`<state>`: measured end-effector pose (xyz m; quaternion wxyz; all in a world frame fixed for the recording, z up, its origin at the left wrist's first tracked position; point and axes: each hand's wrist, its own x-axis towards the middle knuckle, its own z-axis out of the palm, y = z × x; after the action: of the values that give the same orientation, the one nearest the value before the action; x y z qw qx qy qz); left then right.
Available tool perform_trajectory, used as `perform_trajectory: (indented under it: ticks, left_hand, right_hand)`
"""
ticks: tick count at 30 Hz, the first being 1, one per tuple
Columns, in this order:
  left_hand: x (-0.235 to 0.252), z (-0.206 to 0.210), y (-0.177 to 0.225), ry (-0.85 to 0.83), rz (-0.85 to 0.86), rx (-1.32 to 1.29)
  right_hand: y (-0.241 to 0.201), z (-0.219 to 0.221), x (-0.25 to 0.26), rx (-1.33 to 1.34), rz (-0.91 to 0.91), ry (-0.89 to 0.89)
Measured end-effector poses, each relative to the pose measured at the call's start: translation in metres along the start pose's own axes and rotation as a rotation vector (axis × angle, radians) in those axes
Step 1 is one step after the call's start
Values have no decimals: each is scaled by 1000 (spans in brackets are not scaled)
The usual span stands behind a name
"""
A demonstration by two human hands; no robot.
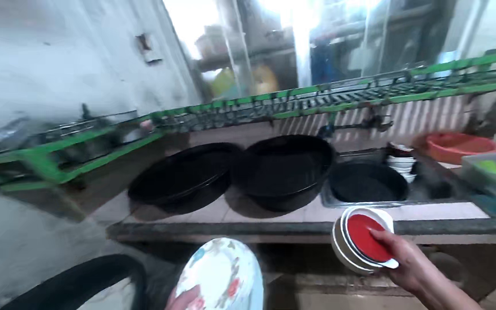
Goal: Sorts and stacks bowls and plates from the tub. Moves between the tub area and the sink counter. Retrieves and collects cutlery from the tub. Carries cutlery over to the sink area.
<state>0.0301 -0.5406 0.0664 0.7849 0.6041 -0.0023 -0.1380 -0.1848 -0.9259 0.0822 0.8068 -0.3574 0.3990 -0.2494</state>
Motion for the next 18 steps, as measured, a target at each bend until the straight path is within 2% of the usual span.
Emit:
perform_trajectory:
  ticks: [3,6,12,15,18]
  left_hand:
    - [11,136,-22,-64,-107,2]
    - [27,245,-50,-180,-202,-74]
    - [61,412,-120,-435,-372,-87]
    - [73,488,-157,-550,-477,-55]
    - [91,575,-198,-672,-591,-61]
  right_hand:
    - [-53,-74,30,38,-84,189]
    - [-98,-136,49,125,-179,322]
    - [-153,-233,76,204,-312,398]
    - [-170,-262,93,256,-324,403]
    - [-190,-271,109,247,-337,425]
